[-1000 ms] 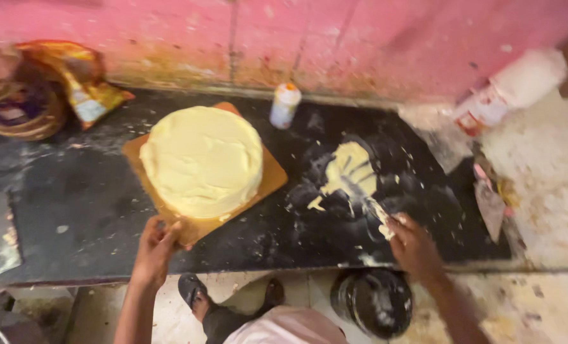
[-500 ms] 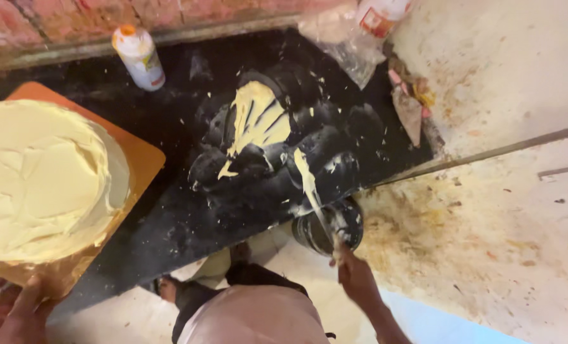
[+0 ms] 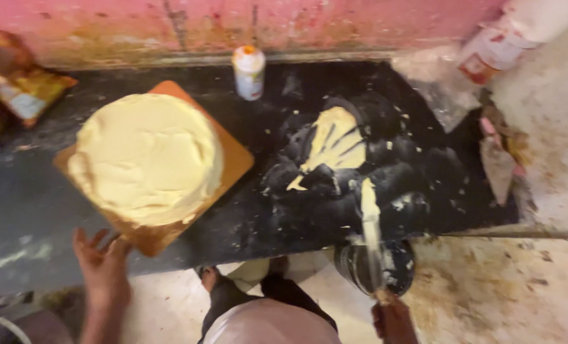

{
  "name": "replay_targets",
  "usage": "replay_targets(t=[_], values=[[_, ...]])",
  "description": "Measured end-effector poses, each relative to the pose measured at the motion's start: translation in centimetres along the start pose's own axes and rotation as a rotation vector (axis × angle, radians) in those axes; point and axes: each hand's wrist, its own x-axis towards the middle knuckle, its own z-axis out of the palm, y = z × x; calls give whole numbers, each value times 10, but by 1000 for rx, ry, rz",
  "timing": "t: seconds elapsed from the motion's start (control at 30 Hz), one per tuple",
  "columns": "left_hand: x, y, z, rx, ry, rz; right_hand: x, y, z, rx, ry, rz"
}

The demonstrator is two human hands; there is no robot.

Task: The person uses a long metal spatula to spread and smooth cream icing over the top of a round cake sitting on a gold cardboard base, gathering more icing from a pile on the black counter.

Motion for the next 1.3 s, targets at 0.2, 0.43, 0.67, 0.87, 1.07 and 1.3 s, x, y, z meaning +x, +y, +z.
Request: replay_targets(t=[0.2,0.43,0.67,0.87,1.07,1.3], values=[[-85,52,71,-28,-548,514,-35,-198,55,217,-190,-709],[-121,77,185,-279,-1243,408,-97,-330,157,795,-327,-902],[-105,35,182,-120,-1200,320,-57,-268,168,652,-370,-714],[-115,2,181,-145,-1256,227,-13,-247,137,731,-274,-577],[-112,-36,163,-70,-1291,223,8,-280,88,819,-185,-626],[-108,-131,121,193,-1154,268,21,-345,-2,1257,-424,-829]])
